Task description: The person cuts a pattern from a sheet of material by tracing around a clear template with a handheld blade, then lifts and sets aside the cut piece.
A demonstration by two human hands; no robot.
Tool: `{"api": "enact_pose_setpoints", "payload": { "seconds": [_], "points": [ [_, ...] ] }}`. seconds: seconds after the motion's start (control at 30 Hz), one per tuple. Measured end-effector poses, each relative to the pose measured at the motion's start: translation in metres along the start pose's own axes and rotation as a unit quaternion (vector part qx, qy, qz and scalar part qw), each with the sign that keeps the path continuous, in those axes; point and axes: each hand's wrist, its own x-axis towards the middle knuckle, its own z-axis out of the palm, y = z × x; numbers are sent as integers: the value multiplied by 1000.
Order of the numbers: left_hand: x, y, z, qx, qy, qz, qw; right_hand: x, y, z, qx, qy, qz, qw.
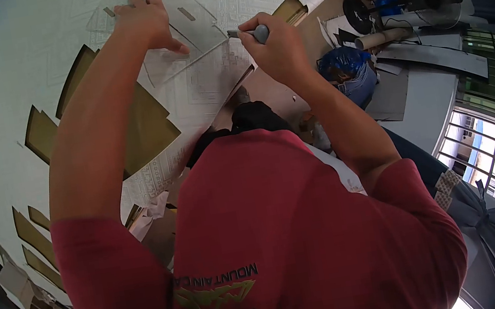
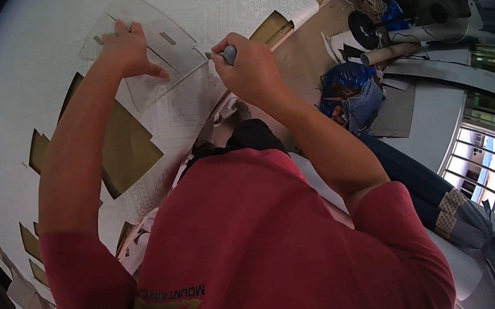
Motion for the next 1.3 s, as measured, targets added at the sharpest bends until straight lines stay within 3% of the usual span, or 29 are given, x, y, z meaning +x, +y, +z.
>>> {"api": "enact_pose_setpoints", "payload": {
  "seconds": [0.27, 0.37, 0.43, 0.67, 0.87, 0.93, 1.03, 1.3],
  "points": [
    [8, -1, 7, -35, -2, -14, 999, 1, -2, -1, -11, -10, -4, 1000],
    [12, 2, 3, -58, -46, -51, 996, -9, 17, 12, 33, 12, -8, 999],
    [16, 3, 7, -43, -62, -45, 996, -12, 37, 28, 93, 59, -83, 990],
    [18, 3, 14, -39, -64, -43, 996, -1, 49, 43, 150, 80, -114, 979],
    [5, 5, 1, -14, -53, -58, 997, 47, 56, 4, 145, -90, -24, 985],
    [2, 3, 2, -51, -20, -44, 998, 68, 60, -10, 142, -175, -86, 970],
    [0, 2, 3, -83, -22, -49, 995, 97, 70, -19, 126, -259, -101, 952],
    [-7, 10, -8, -88, -39, -81, 992, 157, 68, -30, 106, -384, -243, 885]
  ]
}}
